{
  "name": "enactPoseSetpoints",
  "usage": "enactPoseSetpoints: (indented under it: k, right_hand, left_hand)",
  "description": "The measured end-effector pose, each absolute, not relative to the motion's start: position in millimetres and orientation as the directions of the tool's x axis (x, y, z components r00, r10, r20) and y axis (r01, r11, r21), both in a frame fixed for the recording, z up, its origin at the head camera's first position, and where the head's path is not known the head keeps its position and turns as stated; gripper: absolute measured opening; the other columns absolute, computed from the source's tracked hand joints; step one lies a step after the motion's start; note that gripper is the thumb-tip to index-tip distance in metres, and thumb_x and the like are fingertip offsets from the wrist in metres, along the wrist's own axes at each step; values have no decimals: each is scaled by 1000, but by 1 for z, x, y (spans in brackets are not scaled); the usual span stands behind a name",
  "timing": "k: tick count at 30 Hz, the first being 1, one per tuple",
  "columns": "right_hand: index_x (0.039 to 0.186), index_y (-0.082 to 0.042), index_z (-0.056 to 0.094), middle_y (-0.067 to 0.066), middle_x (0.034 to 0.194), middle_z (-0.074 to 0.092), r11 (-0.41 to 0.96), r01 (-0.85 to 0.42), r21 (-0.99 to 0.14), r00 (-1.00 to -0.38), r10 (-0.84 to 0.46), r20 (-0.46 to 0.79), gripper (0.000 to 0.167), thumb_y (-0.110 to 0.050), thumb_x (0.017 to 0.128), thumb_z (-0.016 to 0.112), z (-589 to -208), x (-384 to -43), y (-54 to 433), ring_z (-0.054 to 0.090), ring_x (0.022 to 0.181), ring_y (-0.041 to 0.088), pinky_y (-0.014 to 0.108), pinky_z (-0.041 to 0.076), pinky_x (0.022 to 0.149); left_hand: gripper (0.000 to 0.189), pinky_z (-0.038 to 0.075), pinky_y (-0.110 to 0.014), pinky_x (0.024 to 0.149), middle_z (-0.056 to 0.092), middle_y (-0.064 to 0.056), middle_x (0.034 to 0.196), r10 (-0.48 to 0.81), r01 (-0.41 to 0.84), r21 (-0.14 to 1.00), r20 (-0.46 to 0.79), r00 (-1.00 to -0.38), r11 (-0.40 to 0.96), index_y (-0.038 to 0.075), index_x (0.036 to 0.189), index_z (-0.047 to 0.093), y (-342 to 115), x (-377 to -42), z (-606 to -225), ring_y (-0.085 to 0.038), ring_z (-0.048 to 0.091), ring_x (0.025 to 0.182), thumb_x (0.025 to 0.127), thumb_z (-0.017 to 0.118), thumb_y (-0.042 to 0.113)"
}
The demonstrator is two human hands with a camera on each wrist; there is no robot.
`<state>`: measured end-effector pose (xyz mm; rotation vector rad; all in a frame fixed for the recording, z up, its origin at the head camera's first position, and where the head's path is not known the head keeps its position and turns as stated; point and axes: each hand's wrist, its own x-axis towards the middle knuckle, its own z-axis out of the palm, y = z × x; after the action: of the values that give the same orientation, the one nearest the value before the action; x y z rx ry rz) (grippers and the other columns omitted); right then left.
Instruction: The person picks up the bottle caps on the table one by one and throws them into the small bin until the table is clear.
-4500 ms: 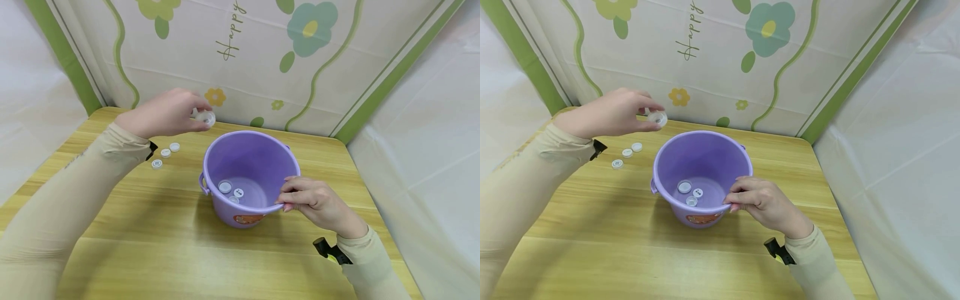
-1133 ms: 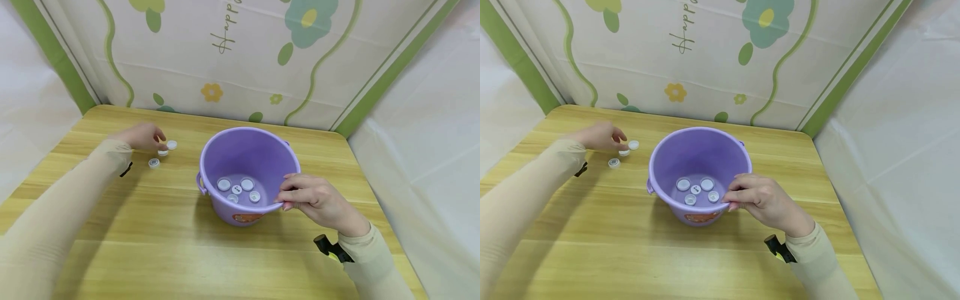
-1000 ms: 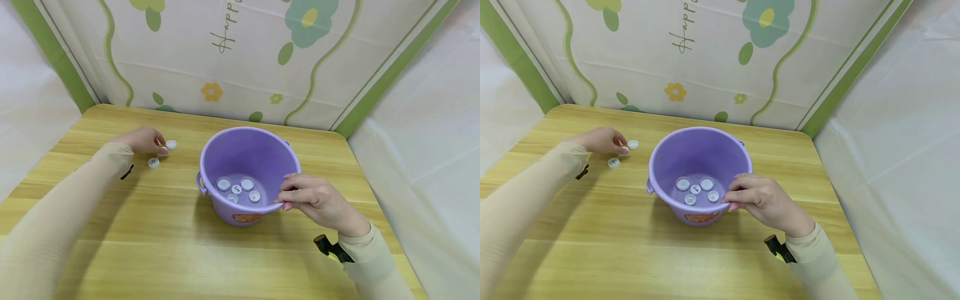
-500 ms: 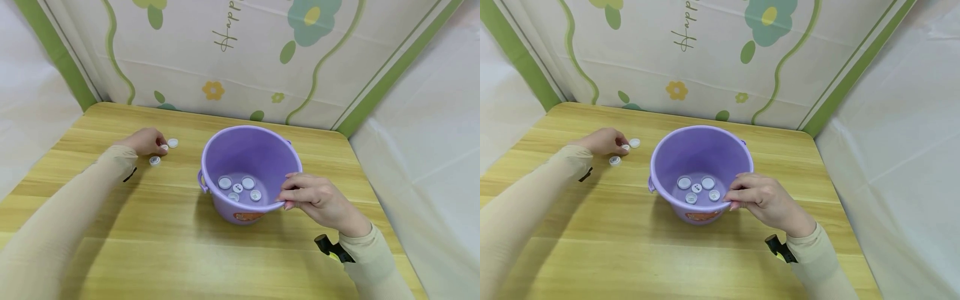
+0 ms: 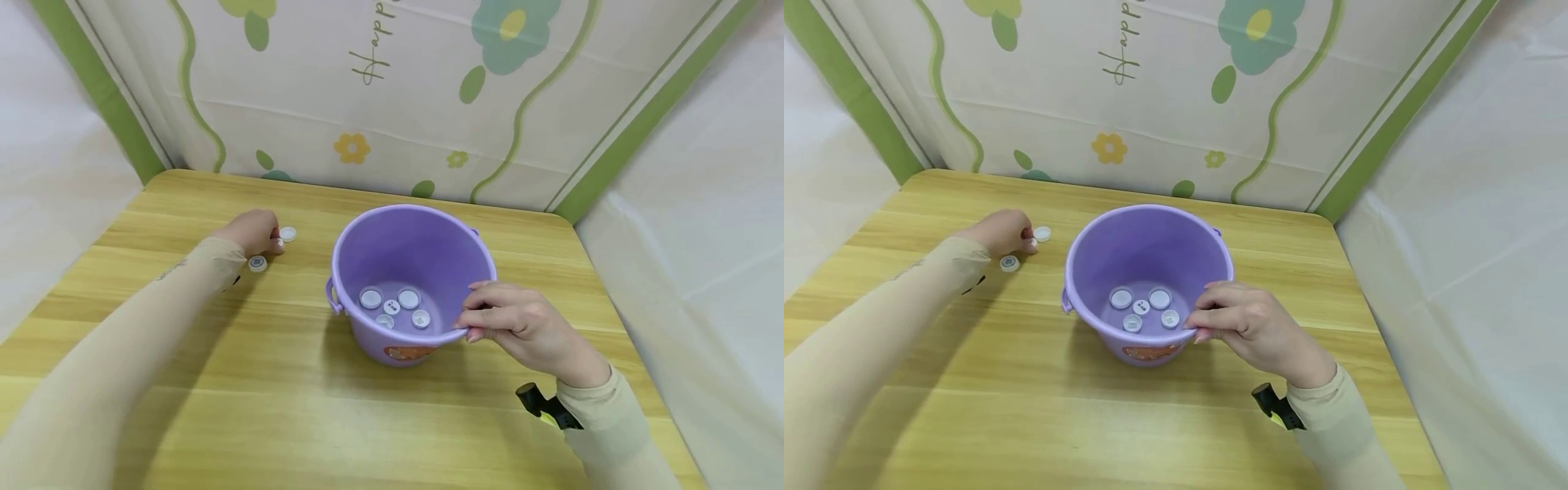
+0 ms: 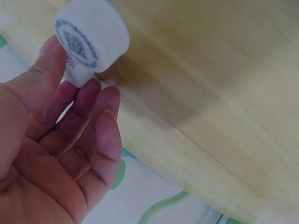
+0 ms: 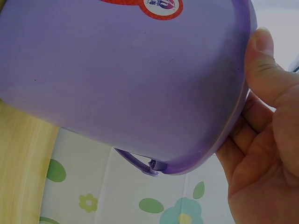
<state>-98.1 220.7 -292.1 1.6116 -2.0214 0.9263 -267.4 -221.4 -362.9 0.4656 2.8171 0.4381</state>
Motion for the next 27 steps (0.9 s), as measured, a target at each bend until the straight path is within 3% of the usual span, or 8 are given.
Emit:
enactPoseSetpoints:
  k: [9, 18, 27]
  right_hand:
    - [93, -6, 75, 5, 92, 68, 126, -962, -242, -259, -698, 667, 24, -25, 96, 62, -291, -98, 221, 64, 88, 26, 35, 42, 105]
    - [94, -6, 75, 5, 92, 68, 122, -963, -242, -257, -698, 669, 23, -25, 96, 63, -290, -98, 222, 65, 86, 22, 34, 42, 105]
    - [93, -6, 75, 5, 92, 67, 115, -958, -261, -265, -703, 660, 21, -24, 96, 63, -289, -96, 222, 65, 86, 21, 33, 42, 106]
  left_hand:
    - [17, 45, -42, 71, 61, -8, 76, 337, 262, 349, -176, -925, 900, 1, 82, 66, -221, -266, -366, -26, 53, 72, 89, 75, 14]
    - [17, 45, -40, 68, 63, -8, 76, 328, 246, 369, -181, -927, 897, 2, 83, 68, -220, -266, -369, -24, 52, 70, 90, 74, 16]
    - [19, 49, -45, 76, 69, -12, 90, 339, 245, 383, -202, -919, 891, -3, 96, 72, -224, -256, -364, -27, 59, 80, 92, 72, 15]
